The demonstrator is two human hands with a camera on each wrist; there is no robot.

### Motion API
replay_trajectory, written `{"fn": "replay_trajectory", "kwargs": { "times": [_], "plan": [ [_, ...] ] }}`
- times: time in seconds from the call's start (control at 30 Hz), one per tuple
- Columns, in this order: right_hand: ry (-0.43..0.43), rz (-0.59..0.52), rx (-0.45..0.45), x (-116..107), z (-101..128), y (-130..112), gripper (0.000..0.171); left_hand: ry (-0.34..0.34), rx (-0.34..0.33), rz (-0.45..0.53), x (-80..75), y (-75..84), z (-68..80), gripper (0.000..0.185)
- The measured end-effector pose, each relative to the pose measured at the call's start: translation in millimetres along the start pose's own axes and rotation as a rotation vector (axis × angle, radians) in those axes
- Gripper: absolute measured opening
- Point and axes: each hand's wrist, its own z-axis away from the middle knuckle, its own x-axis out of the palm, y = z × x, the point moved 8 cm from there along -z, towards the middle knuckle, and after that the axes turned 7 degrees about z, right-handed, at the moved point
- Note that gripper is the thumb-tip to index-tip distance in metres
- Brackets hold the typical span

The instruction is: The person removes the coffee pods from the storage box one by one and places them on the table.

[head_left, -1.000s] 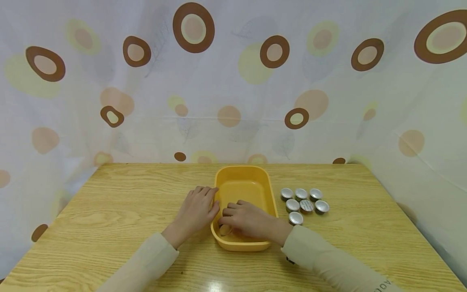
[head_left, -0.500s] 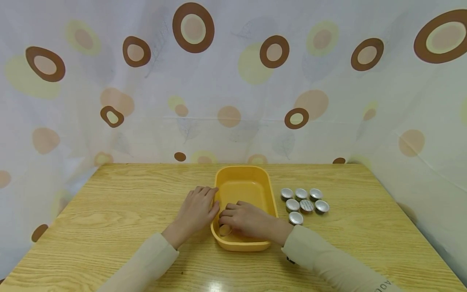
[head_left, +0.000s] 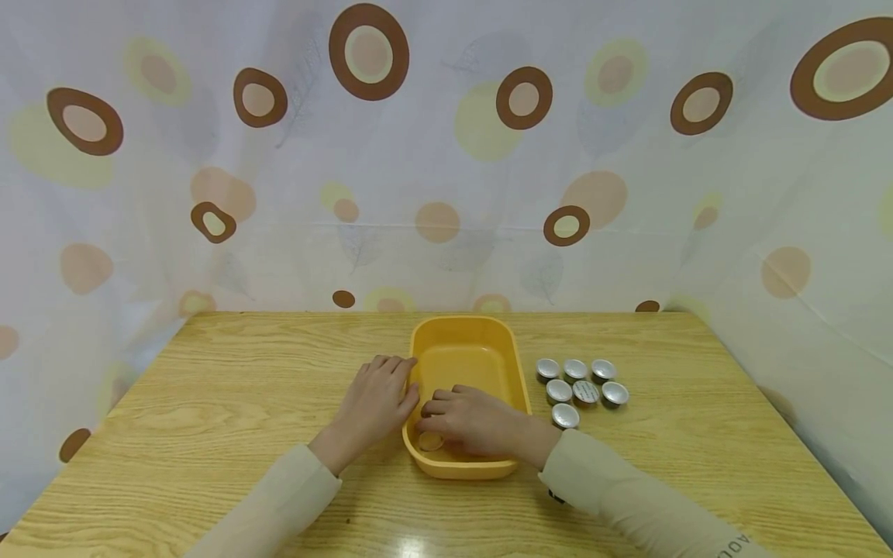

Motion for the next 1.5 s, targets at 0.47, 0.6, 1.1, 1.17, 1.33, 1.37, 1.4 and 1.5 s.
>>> {"fn": "replay_trajectory", "kwargs": {
  "times": [0.47, 0.6, 1.1, 1.17, 1.33, 1.37, 1.4, 1.5],
  "plan": [
    [-0.005, 0.069, -0.014, -3, 1, 0, 0.038, 0.003, 0.003, 0.003, -1.7, 1.0, -1.0, 0.035],
    [-0.008, 0.084, -0.003, -4, 2, 1, 0.037, 0.0, 0.007, 0.003, -2.1, 1.7, -1.1, 0.035],
    [-0.032, 0.004, 0.058, -2, 5, 7, 0.036, -0.004, -0.001, 0.014, -0.3, 1.2, -0.8, 0.034],
    [-0.024, -0.026, 0.066, -2, 6, 9, 0.036, -0.005, -0.003, 0.016, 0.3, 0.7, -0.8, 0.035],
    [0.007, -0.101, 0.096, -5, 11, 13, 0.035, -0.003, -0.001, 0.017, 0.9, 0.0, -0.6, 0.035],
    [0.012, -0.113, 0.103, -5, 11, 14, 0.035, -0.003, 0.0, 0.017, 0.7, 0.1, -0.6, 0.035],
    [0.017, -0.127, 0.109, -6, 12, 15, 0.034, -0.003, 0.001, 0.018, 0.2, 0.3, -0.6, 0.035],
    [0.028, -0.161, 0.124, -8, 15, 18, 0.033, -0.004, 0.0, 0.022, -0.3, 0.6, -0.7, 0.035]
  ]
}}
